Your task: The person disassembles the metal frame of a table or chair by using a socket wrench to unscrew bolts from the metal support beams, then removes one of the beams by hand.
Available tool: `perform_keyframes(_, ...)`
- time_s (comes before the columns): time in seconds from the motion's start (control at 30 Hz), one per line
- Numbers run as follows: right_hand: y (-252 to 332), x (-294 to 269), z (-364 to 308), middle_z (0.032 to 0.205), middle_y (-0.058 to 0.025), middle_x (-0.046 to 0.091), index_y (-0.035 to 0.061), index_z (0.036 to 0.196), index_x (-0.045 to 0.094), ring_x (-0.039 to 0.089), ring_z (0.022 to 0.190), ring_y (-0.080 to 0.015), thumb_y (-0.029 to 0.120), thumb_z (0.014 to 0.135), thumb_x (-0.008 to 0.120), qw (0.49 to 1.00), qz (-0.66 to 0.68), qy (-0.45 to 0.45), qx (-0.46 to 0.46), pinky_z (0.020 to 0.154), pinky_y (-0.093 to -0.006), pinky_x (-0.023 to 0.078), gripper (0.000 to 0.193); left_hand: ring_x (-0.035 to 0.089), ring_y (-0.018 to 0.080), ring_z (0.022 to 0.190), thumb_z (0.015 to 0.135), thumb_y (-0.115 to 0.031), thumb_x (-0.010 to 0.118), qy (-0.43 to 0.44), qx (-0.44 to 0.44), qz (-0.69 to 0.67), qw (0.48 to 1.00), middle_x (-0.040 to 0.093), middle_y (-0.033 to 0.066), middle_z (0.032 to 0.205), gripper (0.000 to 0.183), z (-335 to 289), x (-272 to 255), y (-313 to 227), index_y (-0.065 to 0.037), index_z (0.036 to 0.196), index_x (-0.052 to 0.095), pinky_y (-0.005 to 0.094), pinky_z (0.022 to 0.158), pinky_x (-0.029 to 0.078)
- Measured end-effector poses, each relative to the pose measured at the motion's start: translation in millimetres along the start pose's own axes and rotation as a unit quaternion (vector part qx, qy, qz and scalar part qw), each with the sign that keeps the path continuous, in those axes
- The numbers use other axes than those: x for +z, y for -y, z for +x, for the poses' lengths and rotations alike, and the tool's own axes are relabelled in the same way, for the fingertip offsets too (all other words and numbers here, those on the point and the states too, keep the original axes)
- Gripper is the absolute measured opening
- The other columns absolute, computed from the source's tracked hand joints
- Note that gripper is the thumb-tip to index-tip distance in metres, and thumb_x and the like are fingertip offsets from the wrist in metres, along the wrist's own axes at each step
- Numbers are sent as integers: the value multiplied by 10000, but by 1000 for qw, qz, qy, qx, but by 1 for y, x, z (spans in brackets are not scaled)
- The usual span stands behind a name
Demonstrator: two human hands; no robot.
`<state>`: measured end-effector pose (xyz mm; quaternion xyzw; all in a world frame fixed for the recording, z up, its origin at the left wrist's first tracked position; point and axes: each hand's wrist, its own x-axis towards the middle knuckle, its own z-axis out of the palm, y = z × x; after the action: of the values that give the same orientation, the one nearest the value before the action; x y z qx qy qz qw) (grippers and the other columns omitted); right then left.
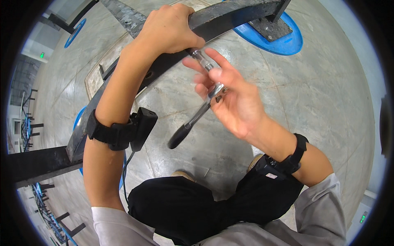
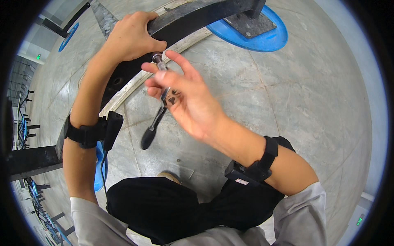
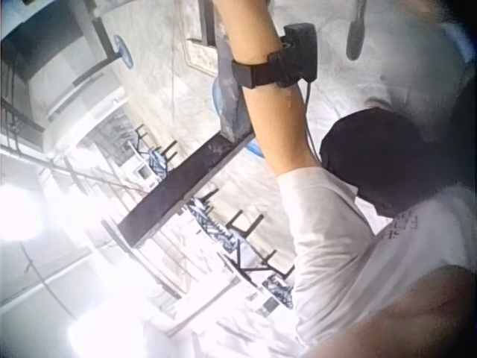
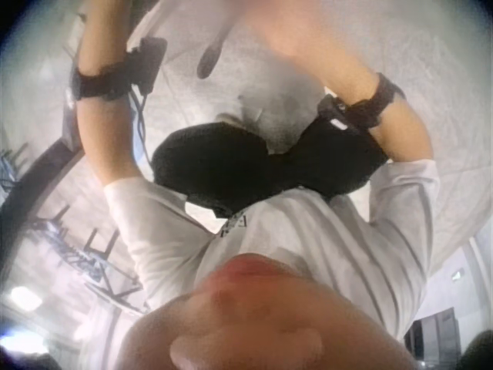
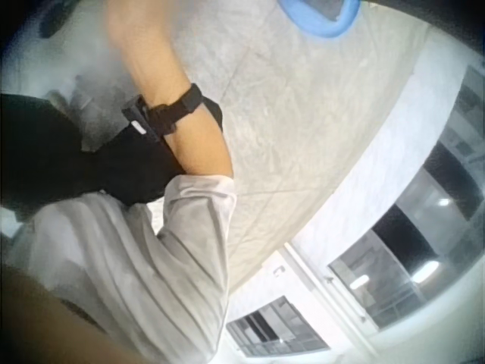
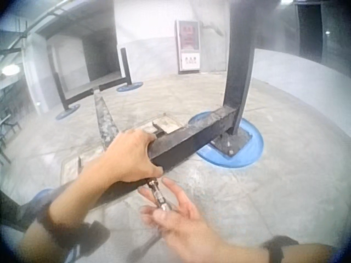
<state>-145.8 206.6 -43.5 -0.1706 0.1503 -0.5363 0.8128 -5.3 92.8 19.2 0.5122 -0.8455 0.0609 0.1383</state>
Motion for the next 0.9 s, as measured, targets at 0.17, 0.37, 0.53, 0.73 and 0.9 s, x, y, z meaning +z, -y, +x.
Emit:
perform_keyframes(0.17,-12,-2,-2,1360,-228,410,88,1431,179,552,1034,-181,43,809,599,974,-204,62,-76,888,-311,456,751,575,371,1016,565,-353,706,44,-16,-12,999,614,229,1055,675,0,-8,-2,19,1119,609,403,912,447)
perform_keyframes(0.37,-9,-10,-2,1101,-183,604,30,1327,327,648,794,-157,0,823,532,937,-310,-8,-164,700,-267,512,545,628,371,827,552,-292,693,60,-22,-63,996,650,213,807,572,2,-12,-9,38,1016,637,397,766,499)
perform_keyframes(0.53,-6,-6,1,1034,-168,623,3,1251,399,599,696,-117,4,805,504,933,-304,-58,-183,645,-282,500,458,635,357,745,551,-275,697,13,6,-47,999,645,207,752,477,1,-2,-12,22,922,653,385,721,504)
perform_keyframes(0.73,-17,8,0,929,-125,586,31,1212,445,442,559,-99,62,775,503,993,14,-82,-78,601,-299,448,442,635,335,695,550,-278,709,42,-34,-49,997,634,176,681,426,4,-17,-22,21,847,650,381,686,499)
perform_keyframes(0.9,-4,8,-3,866,-74,566,44,1246,430,468,576,-99,33,783,510,996,-26,-69,-50,577,-291,431,470,627,338,677,558,-264,713,42,-32,-50,997,631,170,672,393,5,-13,-20,23,816,636,384,676,492)
